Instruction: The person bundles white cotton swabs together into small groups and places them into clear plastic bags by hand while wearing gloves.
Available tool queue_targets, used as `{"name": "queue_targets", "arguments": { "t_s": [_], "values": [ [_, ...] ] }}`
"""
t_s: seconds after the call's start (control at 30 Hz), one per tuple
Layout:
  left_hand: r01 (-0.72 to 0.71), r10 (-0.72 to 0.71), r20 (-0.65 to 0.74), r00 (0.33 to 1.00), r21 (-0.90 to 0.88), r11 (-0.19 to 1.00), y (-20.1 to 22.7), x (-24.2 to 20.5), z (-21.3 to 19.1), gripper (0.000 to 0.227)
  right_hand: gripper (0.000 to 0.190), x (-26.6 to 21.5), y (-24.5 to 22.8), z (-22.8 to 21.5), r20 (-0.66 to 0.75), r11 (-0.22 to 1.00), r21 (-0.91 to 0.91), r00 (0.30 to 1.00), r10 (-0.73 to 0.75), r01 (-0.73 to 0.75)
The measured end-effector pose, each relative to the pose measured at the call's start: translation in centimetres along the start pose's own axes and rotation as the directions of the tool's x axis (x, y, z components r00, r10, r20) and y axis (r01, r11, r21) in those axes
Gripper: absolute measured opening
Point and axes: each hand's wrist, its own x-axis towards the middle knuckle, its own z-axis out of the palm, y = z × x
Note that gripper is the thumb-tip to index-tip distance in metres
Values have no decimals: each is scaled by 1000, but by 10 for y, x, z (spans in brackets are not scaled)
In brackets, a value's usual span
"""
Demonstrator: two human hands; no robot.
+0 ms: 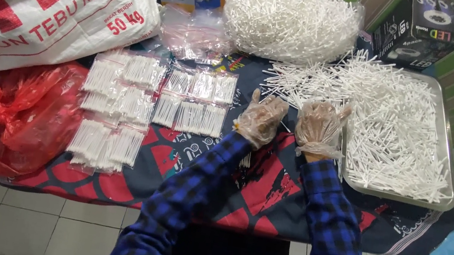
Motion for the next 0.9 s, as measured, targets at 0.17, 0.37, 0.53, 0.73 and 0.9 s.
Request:
{"name": "queue_targets", "arguments": {
  "t_s": [0.17,0.37,0.53,0.73,0.9],
  "values": [
    [62,-78,164,983,96,993,-30,3,53,42,35,24,24,-11,200,-5,979,969,-144,-203],
    [-1,18,-122,992,145,989,-19,-13,21,36,16,66,154,-11,198,8,980,971,-134,-199],
    [113,-129,-146,981,-111,987,4,-5,-21,22,12,53,129,1,289,-291,911,956,-56,-292],
    [322,-554,-27,832,-789,523,26,-10,-68,14,7,68,140,-21,255,-408,892,963,93,-196],
    [313,-454,163,876,-908,277,-6,3,-13,14,9,85,169,-44,196,-558,829,957,216,-44]
  ]
}}
